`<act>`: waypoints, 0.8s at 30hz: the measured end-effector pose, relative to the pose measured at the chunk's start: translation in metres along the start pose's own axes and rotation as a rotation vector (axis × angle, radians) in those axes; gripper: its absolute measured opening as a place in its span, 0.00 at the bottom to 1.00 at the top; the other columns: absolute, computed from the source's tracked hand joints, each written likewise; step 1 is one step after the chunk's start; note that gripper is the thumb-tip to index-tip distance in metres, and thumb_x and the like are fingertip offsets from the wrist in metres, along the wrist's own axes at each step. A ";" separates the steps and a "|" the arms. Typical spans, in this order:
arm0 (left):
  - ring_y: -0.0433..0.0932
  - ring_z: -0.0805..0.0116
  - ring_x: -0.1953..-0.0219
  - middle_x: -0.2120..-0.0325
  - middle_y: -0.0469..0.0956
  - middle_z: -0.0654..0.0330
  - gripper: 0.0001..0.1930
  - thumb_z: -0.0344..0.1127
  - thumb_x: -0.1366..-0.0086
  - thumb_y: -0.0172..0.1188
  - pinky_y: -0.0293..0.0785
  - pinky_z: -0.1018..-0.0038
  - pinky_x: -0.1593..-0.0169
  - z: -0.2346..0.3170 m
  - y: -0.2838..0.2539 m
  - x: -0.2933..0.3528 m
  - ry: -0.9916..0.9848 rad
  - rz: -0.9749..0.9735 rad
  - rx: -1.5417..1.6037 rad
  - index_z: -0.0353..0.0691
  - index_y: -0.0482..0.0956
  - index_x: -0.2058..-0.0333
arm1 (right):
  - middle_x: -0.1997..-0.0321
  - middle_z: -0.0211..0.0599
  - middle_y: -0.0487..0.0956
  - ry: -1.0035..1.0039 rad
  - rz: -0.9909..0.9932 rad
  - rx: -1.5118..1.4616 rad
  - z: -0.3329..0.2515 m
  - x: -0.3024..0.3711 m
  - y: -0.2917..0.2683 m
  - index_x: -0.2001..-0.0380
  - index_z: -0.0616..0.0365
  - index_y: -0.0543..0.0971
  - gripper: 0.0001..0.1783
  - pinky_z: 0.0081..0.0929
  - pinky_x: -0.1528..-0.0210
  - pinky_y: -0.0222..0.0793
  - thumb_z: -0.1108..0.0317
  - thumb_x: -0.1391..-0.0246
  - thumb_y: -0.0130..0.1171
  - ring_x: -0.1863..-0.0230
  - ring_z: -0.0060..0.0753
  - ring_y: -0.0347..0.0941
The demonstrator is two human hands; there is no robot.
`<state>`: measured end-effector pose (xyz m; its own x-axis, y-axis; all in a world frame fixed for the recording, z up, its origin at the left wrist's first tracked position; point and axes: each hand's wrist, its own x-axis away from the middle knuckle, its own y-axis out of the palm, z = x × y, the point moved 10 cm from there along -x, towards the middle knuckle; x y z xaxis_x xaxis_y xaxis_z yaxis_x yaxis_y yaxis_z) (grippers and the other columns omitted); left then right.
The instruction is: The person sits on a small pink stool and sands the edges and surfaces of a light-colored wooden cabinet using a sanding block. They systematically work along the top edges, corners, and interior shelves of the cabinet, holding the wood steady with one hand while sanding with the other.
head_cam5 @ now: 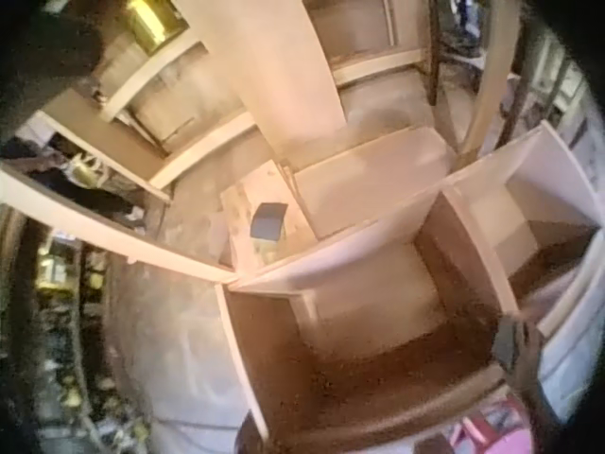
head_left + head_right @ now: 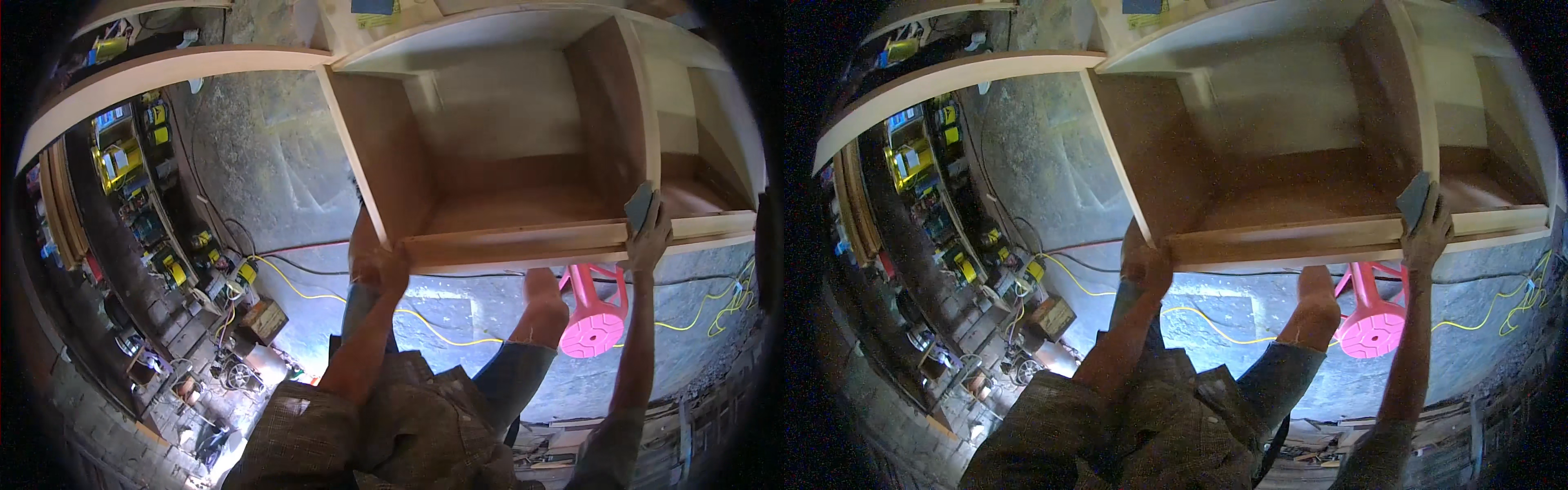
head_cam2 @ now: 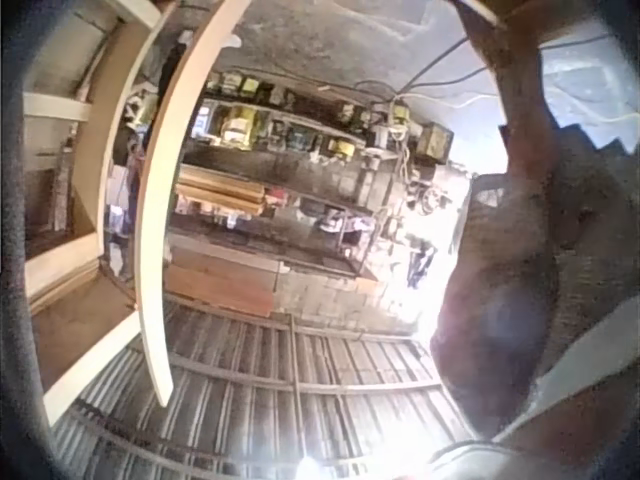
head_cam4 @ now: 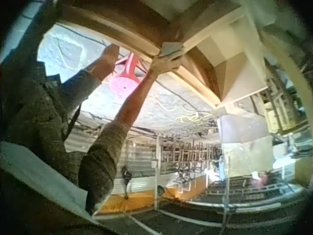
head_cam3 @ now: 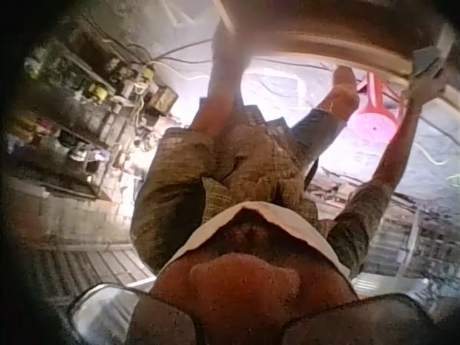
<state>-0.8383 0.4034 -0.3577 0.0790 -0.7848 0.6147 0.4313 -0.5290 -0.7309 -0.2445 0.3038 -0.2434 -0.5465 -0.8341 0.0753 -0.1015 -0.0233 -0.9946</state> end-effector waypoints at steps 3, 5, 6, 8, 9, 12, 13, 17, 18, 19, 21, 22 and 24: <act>0.72 0.44 0.54 0.59 0.71 0.41 0.22 0.46 0.32 0.46 0.67 0.59 0.51 0.013 -0.009 0.009 -0.057 0.031 0.312 0.30 0.66 0.52 | 0.42 0.57 0.64 0.001 0.086 -0.236 -0.073 0.015 -0.015 0.34 0.52 0.53 0.46 0.49 0.42 0.55 0.74 0.59 0.58 0.43 0.57 0.61; 0.73 0.45 0.55 0.60 0.72 0.41 0.22 0.46 0.33 0.49 0.68 0.60 0.52 0.037 -0.022 0.013 -0.027 -0.090 0.380 0.31 0.66 0.51 | 0.47 0.57 0.67 0.071 0.086 -0.272 -0.138 0.036 -0.026 0.36 0.54 0.57 0.43 0.44 0.46 0.59 0.67 0.56 0.60 0.48 0.58 0.64; 0.73 0.45 0.55 0.60 0.73 0.41 0.22 0.46 0.34 0.50 0.68 0.61 0.53 0.061 -0.032 -0.002 0.011 -0.151 0.418 0.32 0.65 0.51 | 0.45 0.54 0.67 0.067 0.052 -0.379 -0.163 0.046 -0.012 0.36 0.54 0.58 0.46 0.46 0.45 0.58 0.64 0.61 0.65 0.47 0.57 0.64; 0.73 0.48 0.56 0.60 0.73 0.44 0.24 0.43 0.38 0.56 0.69 0.64 0.54 0.092 -0.056 -0.043 0.040 -0.162 0.303 0.32 0.65 0.51 | 0.41 0.53 0.65 0.076 -0.036 -0.489 -0.216 0.067 0.016 0.37 0.56 0.59 0.45 0.48 0.42 0.57 0.65 0.62 0.66 0.44 0.58 0.63; 0.73 0.51 0.57 0.61 0.74 0.46 0.23 0.45 0.37 0.55 0.70 0.64 0.55 0.092 -0.057 -0.076 0.066 -0.141 0.296 0.33 0.66 0.51 | 0.39 0.54 0.64 0.083 -0.091 -0.494 -0.243 0.076 0.030 0.38 0.59 0.59 0.41 0.49 0.41 0.57 0.69 0.58 0.61 0.42 0.60 0.62; 0.74 0.58 0.60 0.61 0.76 0.54 0.24 0.51 0.35 0.50 0.71 0.66 0.57 0.099 -0.053 -0.211 0.048 -0.126 0.615 0.36 0.70 0.52 | 0.39 0.55 0.63 0.116 -0.458 -0.555 -0.323 0.065 0.035 0.37 0.57 0.58 0.41 0.54 0.42 0.57 0.70 0.58 0.61 0.42 0.66 0.59; 0.73 0.64 0.62 0.63 0.76 0.56 0.21 0.49 0.36 0.52 0.71 0.68 0.61 0.138 -0.079 -0.260 0.184 -0.161 0.669 0.36 0.71 0.54 | 0.43 0.57 0.66 0.072 -0.372 -0.597 -0.338 0.061 0.032 0.38 0.56 0.59 0.39 0.51 0.45 0.60 0.71 0.56 0.59 0.47 0.66 0.63; 0.70 0.73 0.66 0.66 0.73 0.62 0.17 0.47 0.30 0.44 0.70 0.76 0.61 0.271 -0.153 -0.274 0.354 -0.283 1.226 0.39 0.72 0.57 | 0.46 0.56 0.67 0.169 -0.460 -0.774 -0.351 0.054 0.050 0.37 0.52 0.59 0.38 0.49 0.47 0.63 0.70 0.53 0.60 0.50 0.62 0.66; 0.70 0.74 0.65 0.66 0.72 0.62 0.15 0.43 0.30 0.45 0.70 0.76 0.61 0.271 -0.159 -0.269 0.362 -0.273 1.188 0.38 0.69 0.53 | 0.46 0.56 0.68 0.186 -0.440 -0.850 -0.351 0.052 0.049 0.37 0.52 0.59 0.37 0.48 0.47 0.63 0.69 0.51 0.59 0.50 0.62 0.67; 0.69 0.76 0.64 0.66 0.70 0.63 0.15 0.39 0.31 0.47 0.69 0.76 0.61 0.274 -0.160 -0.267 0.370 -0.277 1.152 0.37 0.65 0.50 | 0.46 0.56 0.68 0.191 -0.433 -0.785 -0.345 0.053 0.052 0.38 0.55 0.59 0.33 0.46 0.49 0.66 0.67 0.46 0.56 0.51 0.60 0.69; 0.69 0.73 0.59 0.61 0.69 0.61 0.21 0.42 0.30 0.45 0.70 0.74 0.56 0.261 -0.144 -0.257 0.397 -0.243 1.004 0.36 0.60 0.45 | 0.51 0.54 0.69 0.211 -0.352 -0.871 -0.335 0.048 0.052 0.39 0.56 0.61 0.29 0.39 0.52 0.66 0.66 0.43 0.52 0.55 0.55 0.69; 0.70 0.68 0.57 0.57 0.69 0.59 0.24 0.45 0.30 0.45 0.71 0.72 0.54 0.245 -0.131 -0.254 0.376 -0.251 0.996 0.35 0.57 0.43 | 0.54 0.53 0.70 0.215 -0.308 -0.918 -0.332 0.043 0.050 0.39 0.56 0.62 0.27 0.35 0.53 0.67 0.66 0.41 0.50 0.57 0.52 0.69; 0.71 0.64 0.53 0.52 0.69 0.56 0.29 0.48 0.31 0.45 0.71 0.68 0.51 0.210 -0.110 -0.241 0.336 -0.232 0.951 0.35 0.52 0.40 | 0.53 0.52 0.70 0.298 -0.384 -0.980 -0.331 0.040 0.052 0.38 0.56 0.61 0.27 0.35 0.52 0.66 0.65 0.41 0.50 0.57 0.51 0.69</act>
<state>-0.7162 0.7179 -0.3634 -0.2885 -0.8231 0.4892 0.9474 -0.3193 0.0215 -0.5472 0.4519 -0.2687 -0.5028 -0.6950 0.5140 -0.8536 0.3052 -0.4222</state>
